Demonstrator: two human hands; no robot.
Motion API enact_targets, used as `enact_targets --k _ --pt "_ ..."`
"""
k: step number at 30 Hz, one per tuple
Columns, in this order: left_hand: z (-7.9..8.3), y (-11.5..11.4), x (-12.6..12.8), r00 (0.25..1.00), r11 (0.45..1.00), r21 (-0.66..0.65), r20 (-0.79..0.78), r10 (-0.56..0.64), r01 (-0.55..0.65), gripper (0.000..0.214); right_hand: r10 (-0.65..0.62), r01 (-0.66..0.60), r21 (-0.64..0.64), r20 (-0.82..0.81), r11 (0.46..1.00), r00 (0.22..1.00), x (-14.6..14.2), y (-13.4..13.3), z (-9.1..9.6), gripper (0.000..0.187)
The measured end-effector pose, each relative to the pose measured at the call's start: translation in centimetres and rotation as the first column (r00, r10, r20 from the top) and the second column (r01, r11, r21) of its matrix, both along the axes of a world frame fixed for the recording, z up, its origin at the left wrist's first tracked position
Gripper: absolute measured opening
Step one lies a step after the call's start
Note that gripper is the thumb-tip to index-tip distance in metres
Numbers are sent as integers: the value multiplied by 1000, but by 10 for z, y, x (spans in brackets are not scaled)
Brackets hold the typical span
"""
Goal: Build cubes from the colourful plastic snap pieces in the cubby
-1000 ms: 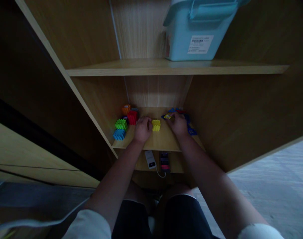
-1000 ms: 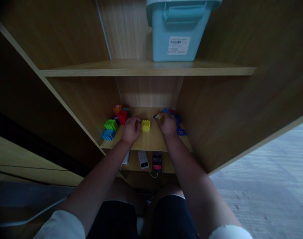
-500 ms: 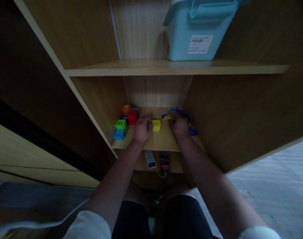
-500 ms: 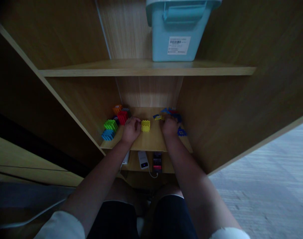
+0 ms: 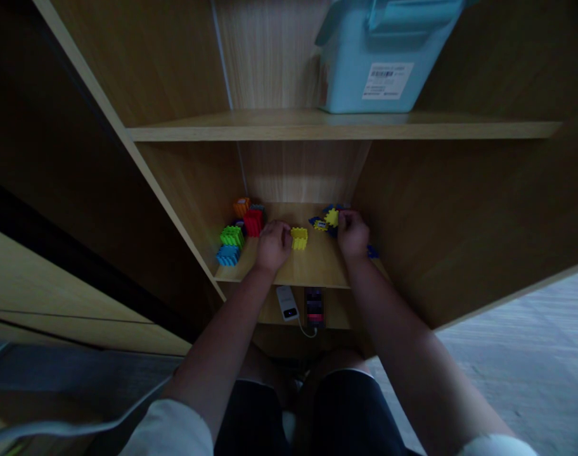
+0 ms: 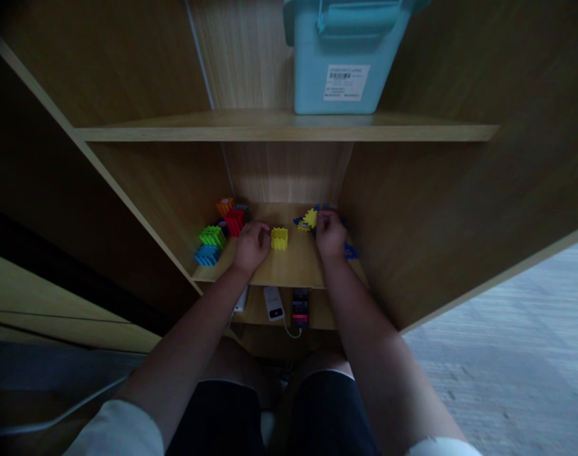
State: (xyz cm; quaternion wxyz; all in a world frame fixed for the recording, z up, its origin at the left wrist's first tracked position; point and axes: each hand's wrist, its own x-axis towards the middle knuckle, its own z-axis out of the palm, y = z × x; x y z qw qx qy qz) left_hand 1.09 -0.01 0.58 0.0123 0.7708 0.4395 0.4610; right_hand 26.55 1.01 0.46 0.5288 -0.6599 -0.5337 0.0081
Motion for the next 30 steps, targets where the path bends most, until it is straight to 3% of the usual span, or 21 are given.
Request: enact_targets --k 7,13,18,21,24,30 --pt "3 -5 0 994 995 35 -56 -95 97 20 303 -312 1 -243 950 921 -10 4 -7 48" --pt "5 -8 0 986 984 91 -89 -144 152 29 528 -552 118 -507 826 682 -17 1 -2 43" --pt "2 -7 0 980 975 125 -105 -171 184 32 564 -639 146 -641 756 520 -25 -3 2 43" --pt "2 -8 0 974 974 119 -140 -177 194 32 588 -718 120 -673 686 449 -29 -6 2 44" --pt "1 -8 0 965 970 113 -177 -192 214 26 608 -770 84 -671 633 426 -31 -8 2 46" --pt "0 -7 -2 983 977 144 -117 -140 157 25 625 -766 91 -644 636 442 -29 -11 3 49"
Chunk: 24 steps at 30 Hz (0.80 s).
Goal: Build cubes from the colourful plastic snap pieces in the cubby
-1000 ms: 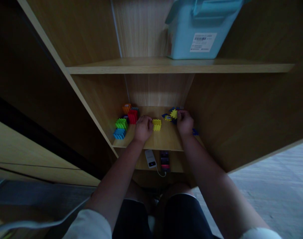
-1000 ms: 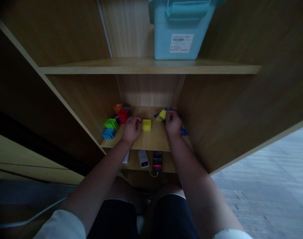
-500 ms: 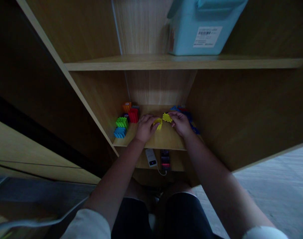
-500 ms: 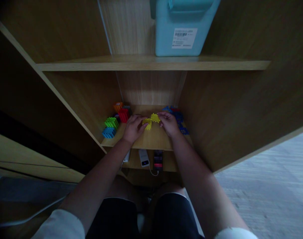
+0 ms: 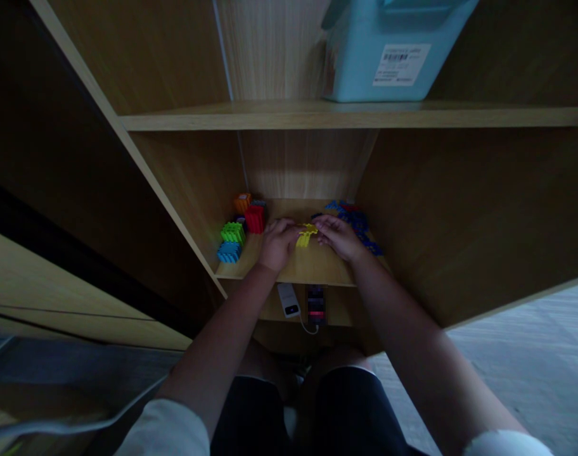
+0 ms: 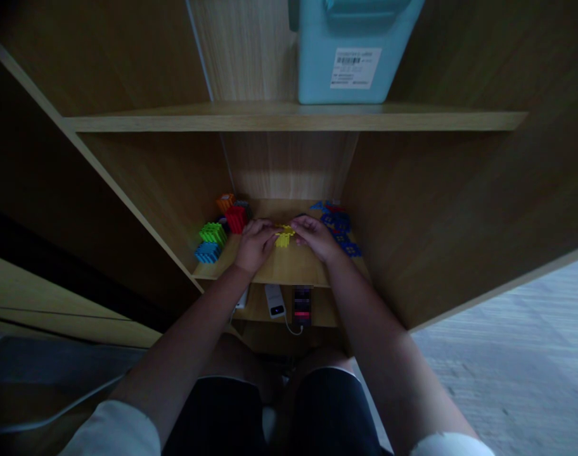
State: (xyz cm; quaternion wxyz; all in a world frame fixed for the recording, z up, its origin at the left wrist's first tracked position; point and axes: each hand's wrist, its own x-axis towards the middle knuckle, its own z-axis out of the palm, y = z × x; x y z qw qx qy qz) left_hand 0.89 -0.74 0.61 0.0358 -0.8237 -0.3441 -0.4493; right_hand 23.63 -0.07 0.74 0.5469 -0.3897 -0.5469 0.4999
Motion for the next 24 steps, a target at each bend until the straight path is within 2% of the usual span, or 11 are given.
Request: enact_targets --k 4,13,18,21,24 --pt "-1 1 -1 998 998 4 2 56 -56 26 47 -49 27 70 998 996 2 -1 2 50" --pt "-2 2 -1 996 996 -8 2 84 -84 23 52 -66 55 215 996 975 3 1 -1 53" --pt "2 2 2 996 997 -59 67 60 -56 36 -70 34 157 231 987 970 4 9 -10 55" --pt "1 4 2 984 993 -116 174 48 -28 41 -184 98 257 336 961 924 6 14 -17 53" --pt "-2 9 0 972 982 -187 234 3 42 41 -236 110 303 421 947 876 7 15 -20 52"
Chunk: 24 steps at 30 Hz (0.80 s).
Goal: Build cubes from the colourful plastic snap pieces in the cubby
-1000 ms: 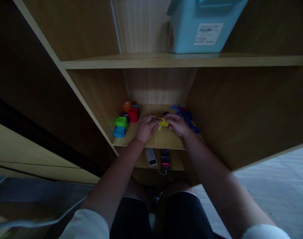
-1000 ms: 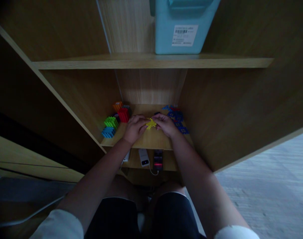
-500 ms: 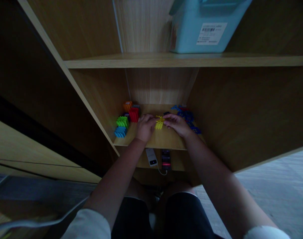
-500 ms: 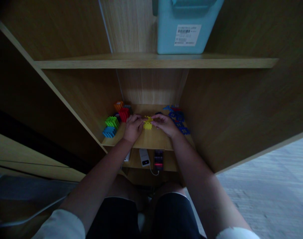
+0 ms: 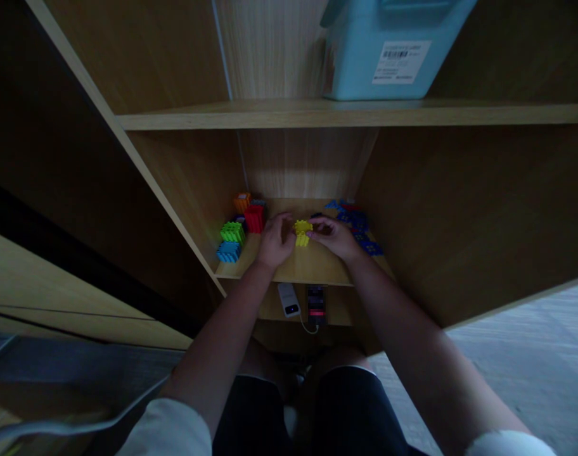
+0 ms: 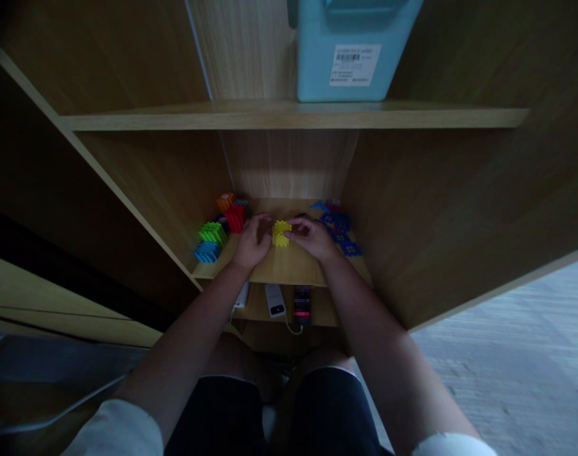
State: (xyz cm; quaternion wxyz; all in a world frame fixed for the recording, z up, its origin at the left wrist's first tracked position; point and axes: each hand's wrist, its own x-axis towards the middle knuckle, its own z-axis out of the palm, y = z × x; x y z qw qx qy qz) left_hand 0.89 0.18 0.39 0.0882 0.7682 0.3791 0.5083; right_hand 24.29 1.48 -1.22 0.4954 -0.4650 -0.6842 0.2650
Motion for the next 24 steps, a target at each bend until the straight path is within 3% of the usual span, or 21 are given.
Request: enact_targets --k 8,24 --pt "-9 12 -1 988 974 -175 82 -131 143 51 60 -60 23 -22 998 998 -5 -6 8 50" --pt "-13 15 1 985 966 -205 104 -140 159 53 69 -70 42 17 997 997 -7 -4 6 49"
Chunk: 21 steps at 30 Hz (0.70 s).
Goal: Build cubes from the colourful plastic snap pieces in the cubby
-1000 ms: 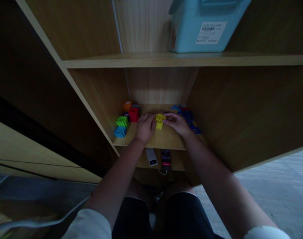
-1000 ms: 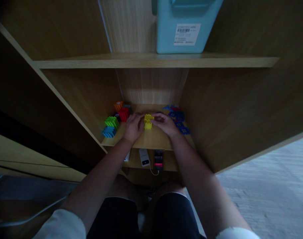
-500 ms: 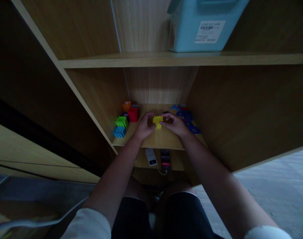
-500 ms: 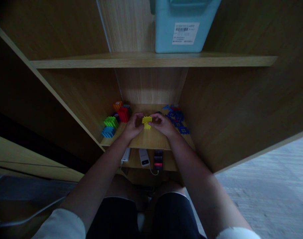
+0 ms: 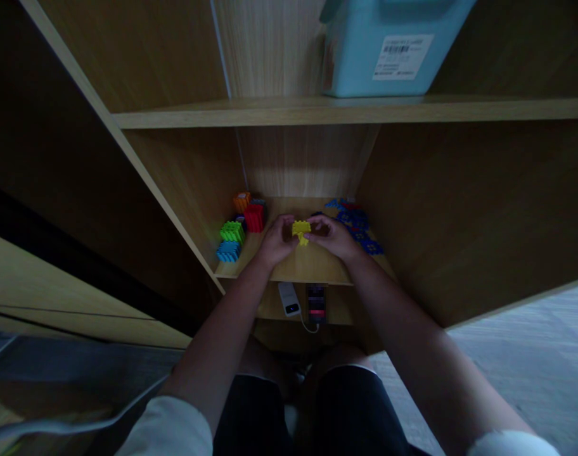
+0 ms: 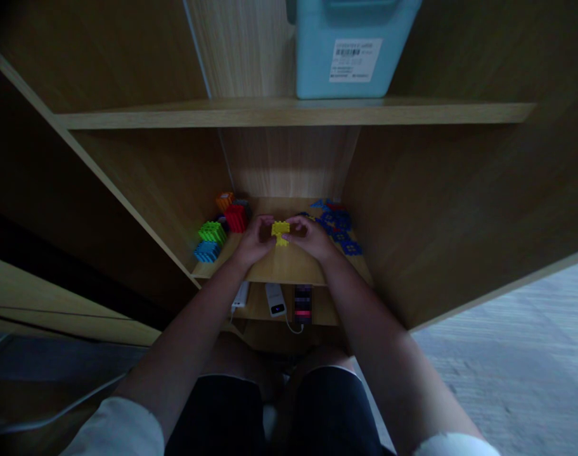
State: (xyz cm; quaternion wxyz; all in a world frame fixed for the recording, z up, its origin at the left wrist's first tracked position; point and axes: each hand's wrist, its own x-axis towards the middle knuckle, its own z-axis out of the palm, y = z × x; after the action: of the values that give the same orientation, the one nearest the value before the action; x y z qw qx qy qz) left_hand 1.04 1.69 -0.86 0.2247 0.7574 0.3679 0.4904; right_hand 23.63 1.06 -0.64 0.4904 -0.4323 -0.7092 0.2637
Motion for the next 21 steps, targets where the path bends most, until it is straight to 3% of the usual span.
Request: enact_targets --k 21 --pt "-1 0 0 1000 1000 20 -4 6 -6 52 -11 11 4 26 1000 1000 -2 -6 6 46"
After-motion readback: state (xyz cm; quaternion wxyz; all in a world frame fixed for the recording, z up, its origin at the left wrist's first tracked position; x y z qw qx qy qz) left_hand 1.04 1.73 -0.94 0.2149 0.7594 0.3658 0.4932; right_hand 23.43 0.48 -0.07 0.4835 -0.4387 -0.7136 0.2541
